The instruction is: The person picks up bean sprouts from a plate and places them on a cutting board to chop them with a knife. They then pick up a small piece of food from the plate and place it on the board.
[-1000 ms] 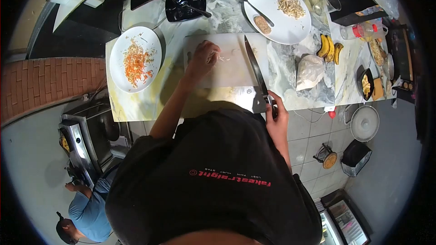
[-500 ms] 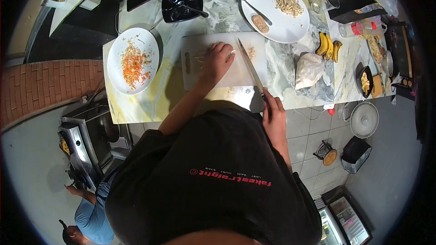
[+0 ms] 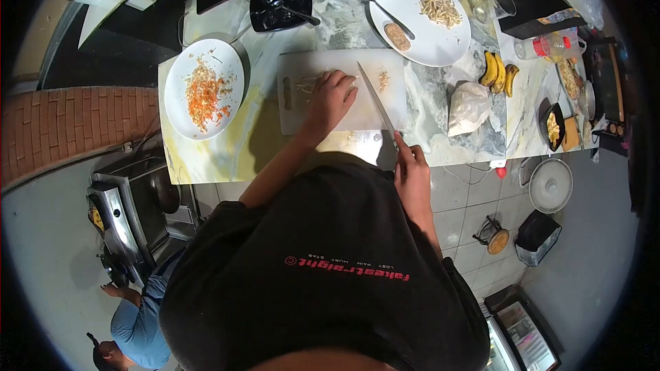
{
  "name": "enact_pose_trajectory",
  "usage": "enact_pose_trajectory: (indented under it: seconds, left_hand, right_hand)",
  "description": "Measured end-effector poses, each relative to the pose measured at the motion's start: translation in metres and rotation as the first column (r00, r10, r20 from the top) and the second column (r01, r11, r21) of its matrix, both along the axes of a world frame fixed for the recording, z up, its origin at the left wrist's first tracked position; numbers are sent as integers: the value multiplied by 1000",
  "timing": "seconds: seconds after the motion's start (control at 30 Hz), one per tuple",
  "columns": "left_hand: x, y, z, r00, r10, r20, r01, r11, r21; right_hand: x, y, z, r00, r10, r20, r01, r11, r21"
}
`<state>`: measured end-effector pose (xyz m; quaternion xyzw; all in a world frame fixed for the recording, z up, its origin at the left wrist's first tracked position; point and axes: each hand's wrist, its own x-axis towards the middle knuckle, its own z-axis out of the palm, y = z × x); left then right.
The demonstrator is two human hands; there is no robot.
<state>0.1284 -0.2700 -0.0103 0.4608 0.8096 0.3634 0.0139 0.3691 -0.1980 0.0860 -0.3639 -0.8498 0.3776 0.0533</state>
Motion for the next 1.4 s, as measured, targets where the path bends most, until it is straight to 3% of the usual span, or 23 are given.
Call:
enact_pose_trajectory:
  seconds: [1.0, 1.2, 1.27, 1.4]
  left_hand:
    - [-4, -1, 0, 999, -30, 21, 31, 999, -37]
    - [-5, 1, 4, 999, -36, 39, 38, 998, -51]
    - [-4, 5, 6, 1000, -23, 12, 22, 999, 30]
    - [-7, 12, 0, 999, -30, -20, 31, 999, 37]
  right_hand:
    - [-4, -2, -7, 999, 34, -35, -33, 999, 30]
    - [-9, -3, -1, 998, 42, 48, -44, 998, 37]
    - [-7, -1, -5, 999, 40, 26, -41, 999, 30]
    - [-2, -2, -4, 999, 42, -22, -42, 999, -4]
